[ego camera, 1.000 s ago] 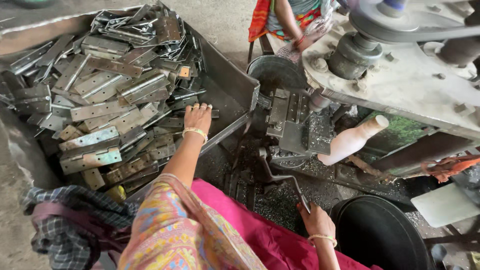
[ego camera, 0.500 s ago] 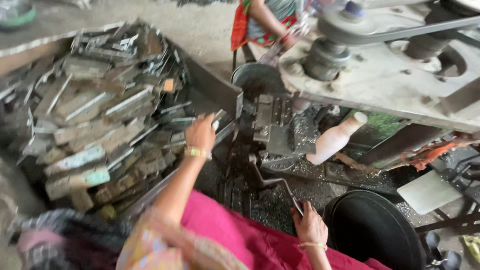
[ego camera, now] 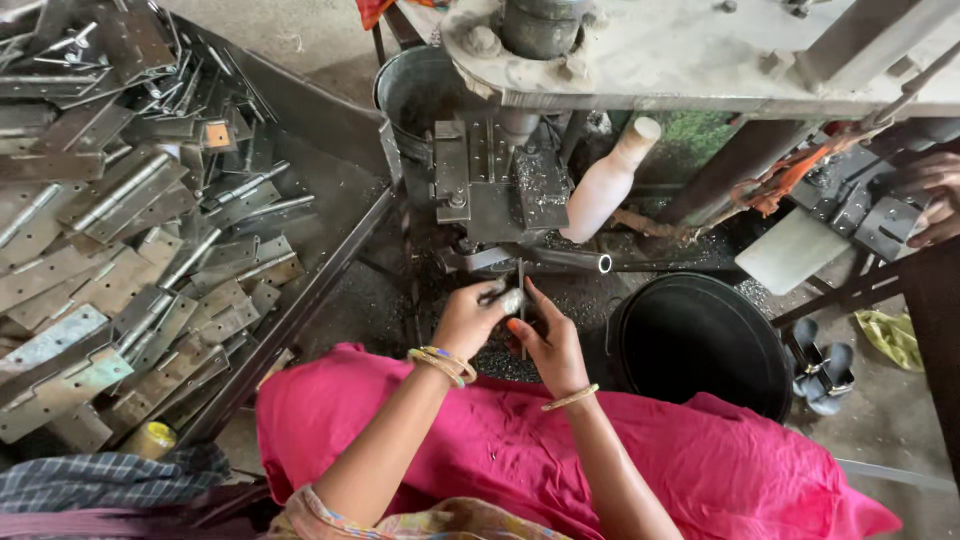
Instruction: The person repeatedly picks up metal hinge pieces from a bin, places them under a drill press, and operates the machine to drill holes. The person then removes the processed pieces and returns them to the bin. The task is performed continuously throughout the clip.
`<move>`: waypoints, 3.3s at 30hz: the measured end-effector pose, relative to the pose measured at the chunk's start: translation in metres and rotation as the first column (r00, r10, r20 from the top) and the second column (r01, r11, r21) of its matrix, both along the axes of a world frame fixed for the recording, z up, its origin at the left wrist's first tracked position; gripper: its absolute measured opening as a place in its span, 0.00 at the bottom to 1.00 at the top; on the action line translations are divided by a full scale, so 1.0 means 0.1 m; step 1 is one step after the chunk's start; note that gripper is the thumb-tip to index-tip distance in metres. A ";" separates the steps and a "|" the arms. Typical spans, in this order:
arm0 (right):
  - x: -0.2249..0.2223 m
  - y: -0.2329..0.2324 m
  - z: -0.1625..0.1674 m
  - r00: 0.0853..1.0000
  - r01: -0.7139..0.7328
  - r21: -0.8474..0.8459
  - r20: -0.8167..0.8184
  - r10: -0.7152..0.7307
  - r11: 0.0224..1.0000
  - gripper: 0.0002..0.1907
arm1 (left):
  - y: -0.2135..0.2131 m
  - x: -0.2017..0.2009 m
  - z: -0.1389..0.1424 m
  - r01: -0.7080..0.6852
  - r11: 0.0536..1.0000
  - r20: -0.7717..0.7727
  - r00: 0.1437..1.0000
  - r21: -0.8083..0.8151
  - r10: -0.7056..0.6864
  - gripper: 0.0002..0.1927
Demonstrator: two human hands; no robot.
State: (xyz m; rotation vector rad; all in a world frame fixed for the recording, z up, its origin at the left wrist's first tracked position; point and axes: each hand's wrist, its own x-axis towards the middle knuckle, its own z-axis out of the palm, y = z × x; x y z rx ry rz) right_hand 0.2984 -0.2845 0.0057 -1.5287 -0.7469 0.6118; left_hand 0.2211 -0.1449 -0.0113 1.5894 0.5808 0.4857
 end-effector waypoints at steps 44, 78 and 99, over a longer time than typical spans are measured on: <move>0.48 -0.19 -0.75 0.865 0.298 -0.765 0.469 0.176 0.572 0.29 | 0.41 0.77 0.49 0.421 0.409 -0.575 0.713 0.809 0.402 0.30; 0.79 -0.17 -0.61 0.868 0.255 -0.836 0.419 0.266 0.486 0.32 | 0.79 1.18 0.33 0.275 0.379 -0.441 0.759 0.884 0.479 0.24; 0.53 -0.33 -0.91 0.884 0.217 -0.778 0.413 0.221 0.589 0.24 | 1.12 1.27 0.49 0.329 0.311 -0.449 0.725 0.892 0.523 0.23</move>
